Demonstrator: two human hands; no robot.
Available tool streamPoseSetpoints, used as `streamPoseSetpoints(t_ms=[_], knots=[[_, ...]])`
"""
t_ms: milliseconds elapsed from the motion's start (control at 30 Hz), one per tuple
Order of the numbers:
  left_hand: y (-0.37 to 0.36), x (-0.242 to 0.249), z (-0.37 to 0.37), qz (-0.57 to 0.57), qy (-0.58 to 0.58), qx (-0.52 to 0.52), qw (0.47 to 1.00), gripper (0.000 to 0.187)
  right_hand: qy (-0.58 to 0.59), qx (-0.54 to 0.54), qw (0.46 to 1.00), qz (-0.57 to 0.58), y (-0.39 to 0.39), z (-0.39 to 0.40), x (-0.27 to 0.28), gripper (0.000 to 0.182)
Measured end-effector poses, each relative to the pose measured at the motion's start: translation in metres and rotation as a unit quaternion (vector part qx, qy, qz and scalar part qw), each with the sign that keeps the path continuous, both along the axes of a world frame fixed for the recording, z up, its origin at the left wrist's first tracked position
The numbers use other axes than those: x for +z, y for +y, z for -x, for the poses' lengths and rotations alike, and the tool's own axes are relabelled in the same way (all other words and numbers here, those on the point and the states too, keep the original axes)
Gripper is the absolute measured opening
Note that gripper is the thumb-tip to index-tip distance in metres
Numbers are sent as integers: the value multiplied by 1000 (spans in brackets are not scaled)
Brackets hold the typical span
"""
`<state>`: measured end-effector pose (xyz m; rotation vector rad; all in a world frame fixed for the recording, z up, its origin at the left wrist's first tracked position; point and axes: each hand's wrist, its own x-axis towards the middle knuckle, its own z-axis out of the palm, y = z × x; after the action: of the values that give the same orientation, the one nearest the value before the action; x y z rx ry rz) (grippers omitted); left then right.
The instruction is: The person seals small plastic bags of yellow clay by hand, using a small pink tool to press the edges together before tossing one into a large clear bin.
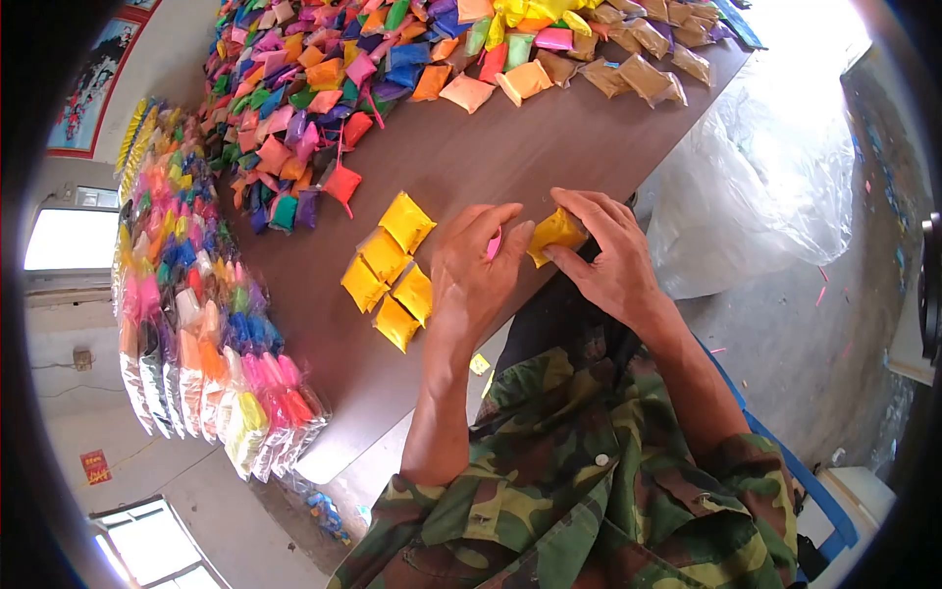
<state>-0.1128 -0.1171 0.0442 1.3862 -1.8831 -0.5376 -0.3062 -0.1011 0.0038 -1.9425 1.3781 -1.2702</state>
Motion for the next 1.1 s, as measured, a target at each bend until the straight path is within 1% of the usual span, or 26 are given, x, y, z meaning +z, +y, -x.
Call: streamPoseSetpoints(t_ms=[67,167,267,367,567,667,767,867,967,1067,1100], knots=[[-5,-6,1,-47,24,-16,998,15,-11,14,1000,4,-1,0,-1,63],[-8,-10,1,-60,26,-42,997,11,-34,29,999,-13,-3,2,-1,64],[-6,-8,1,0,-22,-39,999,7,-55,34,997,-46,-5,4,2,64],[3,-1,1,16,14,-15,1000,9,-69,39,995,-62,-8,6,5,65],[36,7,-25,-78,28,29,996,13,-79,56,993,-65,-9,9,4,64],[45,12,-26,-81,13,31,996,11,-68,63,994,-51,-11,11,1,65],[28,13,-11,-26,32,3,999,11,-68,70,994,-48,-8,8,1,66],[9,1,2,2,10,-18,1000,15,-75,76,993,-42,-9,5,1,65],[1,-15,7,-4,8,-44,999,13,-77,79,993,-47,-9,6,2,65],[3,-10,9,-24,-46,-19,998,10,-72,78,993,-54,-9,6,0,65],[4,-11,8,-7,-59,-25,998,10,-69,78,993,-56,-8,6,0,65]])
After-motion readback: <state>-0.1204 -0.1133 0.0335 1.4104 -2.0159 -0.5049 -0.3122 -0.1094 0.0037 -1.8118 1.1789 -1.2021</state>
